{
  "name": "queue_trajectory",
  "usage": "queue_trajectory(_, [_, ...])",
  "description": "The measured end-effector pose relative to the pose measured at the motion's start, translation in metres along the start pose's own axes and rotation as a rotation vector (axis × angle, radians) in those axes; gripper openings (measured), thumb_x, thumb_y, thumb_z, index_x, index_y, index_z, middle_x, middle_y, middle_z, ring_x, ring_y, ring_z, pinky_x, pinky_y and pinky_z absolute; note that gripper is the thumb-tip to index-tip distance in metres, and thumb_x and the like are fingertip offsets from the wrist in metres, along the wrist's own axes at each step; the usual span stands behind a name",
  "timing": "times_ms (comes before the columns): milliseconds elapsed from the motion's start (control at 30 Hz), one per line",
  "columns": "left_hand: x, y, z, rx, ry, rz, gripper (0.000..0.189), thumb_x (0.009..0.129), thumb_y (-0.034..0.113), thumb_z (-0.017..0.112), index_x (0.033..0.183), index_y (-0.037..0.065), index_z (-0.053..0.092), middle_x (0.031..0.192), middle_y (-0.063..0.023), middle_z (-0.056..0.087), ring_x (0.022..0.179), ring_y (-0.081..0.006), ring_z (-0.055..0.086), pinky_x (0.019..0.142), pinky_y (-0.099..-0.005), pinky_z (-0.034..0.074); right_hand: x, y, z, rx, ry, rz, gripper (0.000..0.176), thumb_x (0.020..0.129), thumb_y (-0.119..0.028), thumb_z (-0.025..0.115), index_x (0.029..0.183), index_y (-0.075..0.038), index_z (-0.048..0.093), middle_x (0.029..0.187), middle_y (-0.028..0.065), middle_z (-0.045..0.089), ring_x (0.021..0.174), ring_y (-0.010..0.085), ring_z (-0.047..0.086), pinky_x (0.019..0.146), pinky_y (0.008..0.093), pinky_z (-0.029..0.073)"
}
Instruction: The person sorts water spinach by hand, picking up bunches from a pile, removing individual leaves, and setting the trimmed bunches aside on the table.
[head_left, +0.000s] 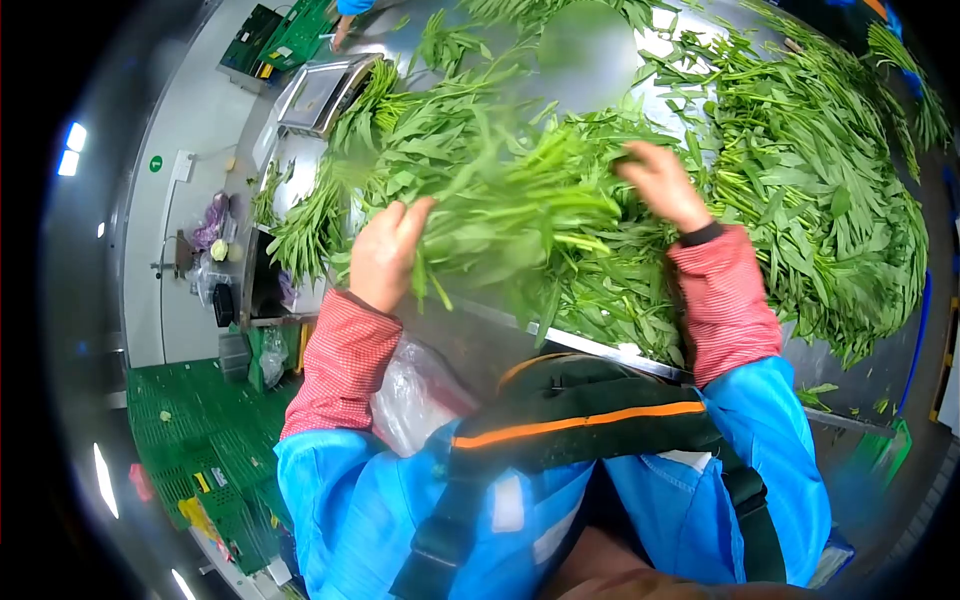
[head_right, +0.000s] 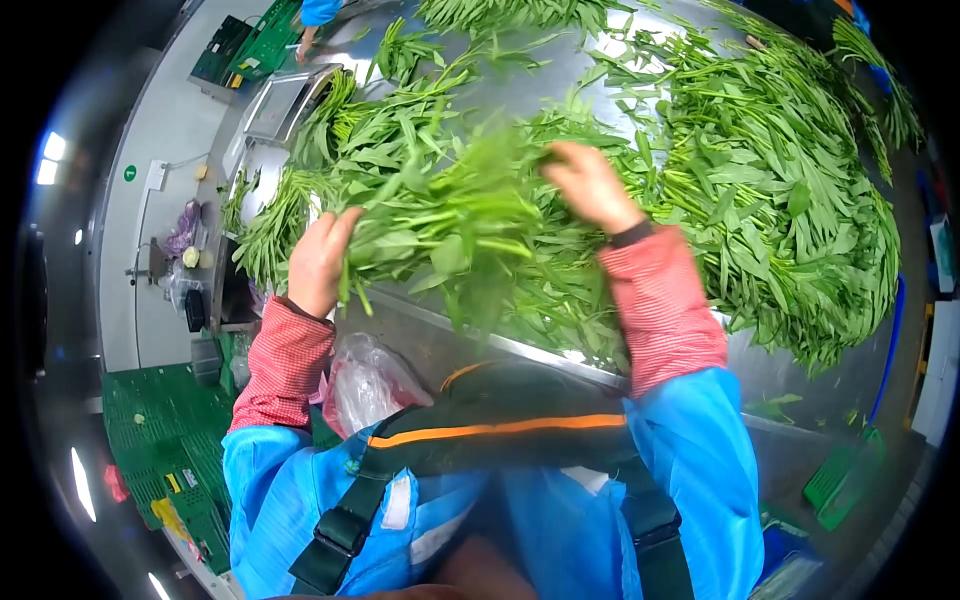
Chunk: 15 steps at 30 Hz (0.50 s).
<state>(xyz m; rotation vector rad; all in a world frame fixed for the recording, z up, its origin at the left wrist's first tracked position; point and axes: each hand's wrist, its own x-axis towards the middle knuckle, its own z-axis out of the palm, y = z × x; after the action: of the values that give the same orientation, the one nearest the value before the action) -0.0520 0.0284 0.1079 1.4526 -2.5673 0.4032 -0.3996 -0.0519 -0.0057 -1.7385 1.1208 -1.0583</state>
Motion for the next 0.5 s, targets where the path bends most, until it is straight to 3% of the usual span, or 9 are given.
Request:
queue_trajectory(67, [-0.01, -0.007, 0.002, -0.125, 0.024, -0.082, 0.044, 0.074, -0.006, 0.05, 0.115, 0.007, 0.057, 0.084, -0.0123, 0.052, 0.076, -0.031, 0.056, 0.066, -0.0377, 0.047, -0.012, 0.005, -0.035, 0.426, 0.033, 0.354, 0.029, 0.089, -0.023, 0.062, 0.113, -0.005, 0.061, 0.093, 0.0017, 0.067, 0.067, 0.0057, 0.055, 0.059, 0.0211, 0.044])
queue_trajectory(133, [-0.011, -0.009, 0.002, -0.152, 0.011, -0.123, 0.044, 0.074, -0.007, 0.05, 0.116, 0.006, 0.056, 0.085, -0.0134, 0.053, 0.079, -0.0329, 0.056, 0.068, -0.0384, 0.047, -0.017, -0.006, -0.044, 0.476, 0.107, 0.462, 0.033, 0.088, -0.022, 0.064, 0.116, -0.005, 0.058, 0.087, -0.0008, 0.064, 0.063, 0.003, 0.051, 0.056, 0.02, 0.042])
queue_trajectory(167, [-0.011, -0.008, 0.002, -0.167, 0.001, -0.14, 0.045, 0.074, -0.007, 0.049, 0.116, 0.006, 0.056, 0.086, -0.0139, 0.053, 0.081, -0.0338, 0.056, 0.069, -0.0388, 0.047, -0.014, -0.01, -0.034, 0.457, 0.077, 0.376, 0.032, 0.087, -0.023, 0.066, 0.113, -0.005, 0.057, 0.082, -0.0024, 0.063, 0.054, 0.0004, 0.044, 0.047, 0.0156, 0.033])
queue_trajectory(300, [0.004, 0.007, 0.007, -0.148, -0.02, -0.113, 0.046, 0.074, -0.008, 0.05, 0.117, 0.007, 0.055, 0.088, -0.014, 0.054, 0.081, -0.0346, 0.056, 0.07, -0.0392, 0.047, 0.004, -0.034, 0.025, -0.051, -0.287, 0.31, 0.056, 0.083, -0.036, 0.065, 0.118, 0.006, 0.052, 0.1, 0.0186, 0.064, 0.087, 0.0213, 0.062, 0.076, 0.032, 0.05])
queue_trajectory(333, [0.008, 0.01, 0.007, -0.148, -0.014, -0.106, 0.046, 0.074, -0.008, 0.05, 0.118, 0.007, 0.055, 0.089, -0.0141, 0.054, 0.082, -0.0346, 0.056, 0.07, -0.0393, 0.047, 0.014, -0.055, 0.029, -0.266, -0.481, 0.466, 0.051, 0.082, -0.035, 0.066, 0.114, 0.004, 0.057, 0.095, 0.0184, 0.065, 0.083, 0.0235, 0.063, 0.076, 0.0334, 0.05])
queue_trajectory(400, [0.01, 0.012, 0.008, -0.146, -0.003, -0.106, 0.047, 0.074, -0.008, 0.05, 0.118, 0.007, 0.055, 0.09, -0.0143, 0.054, 0.082, -0.0347, 0.056, 0.07, -0.0394, 0.047, 0.009, 0.002, 0.049, -0.218, 0.018, 0.181, 0.05, 0.079, -0.036, 0.068, 0.111, 0.002, 0.061, 0.073, 0.0101, 0.064, 0.061, 0.0185, 0.06, 0.06, 0.031, 0.05])
queue_trajectory(433, [0.009, 0.012, 0.005, -0.166, -0.017, -0.103, 0.05, 0.071, -0.009, 0.053, 0.119, 0.007, 0.054, 0.09, -0.0146, 0.055, 0.084, -0.035, 0.057, 0.071, -0.0395, 0.048, 0.007, -0.013, 0.035, 0.181, 0.15, 0.044, 0.034, 0.081, -0.021, 0.069, 0.109, -0.002, 0.062, 0.074, 0.0064, 0.064, 0.058, 0.017, 0.058, 0.053, 0.0313, 0.048])
queue_trajectory(467, [0.007, 0.011, 0.004, -0.188, -0.015, -0.11, 0.051, 0.07, -0.009, 0.055, 0.119, 0.007, 0.054, 0.09, -0.0148, 0.055, 0.084, -0.0354, 0.057, 0.071, -0.0397, 0.048, 0.006, -0.017, 0.017, 0.393, 0.17, 0.346, 0.028, 0.083, -0.016, 0.067, 0.109, -0.004, 0.063, 0.068, 0.0007, 0.059, 0.052, 0.0088, 0.052, 0.046, 0.0242, 0.042])
queue_trajectory(500, [0.004, 0.009, 0.002, -0.209, -0.013, -0.118, 0.053, 0.069, -0.009, 0.056, 0.119, 0.007, 0.053, 0.09, -0.0149, 0.055, 0.085, -0.0357, 0.056, 0.071, -0.0399, 0.048, 0.003, -0.015, -0.002, 0.49, 0.254, 0.398, 0.022, 0.085, -0.017, 0.066, 0.103, -0.005, 0.062, 0.065, -0.0032, 0.054, 0.05, 0.0037, 0.046, 0.043, 0.0181, 0.036])
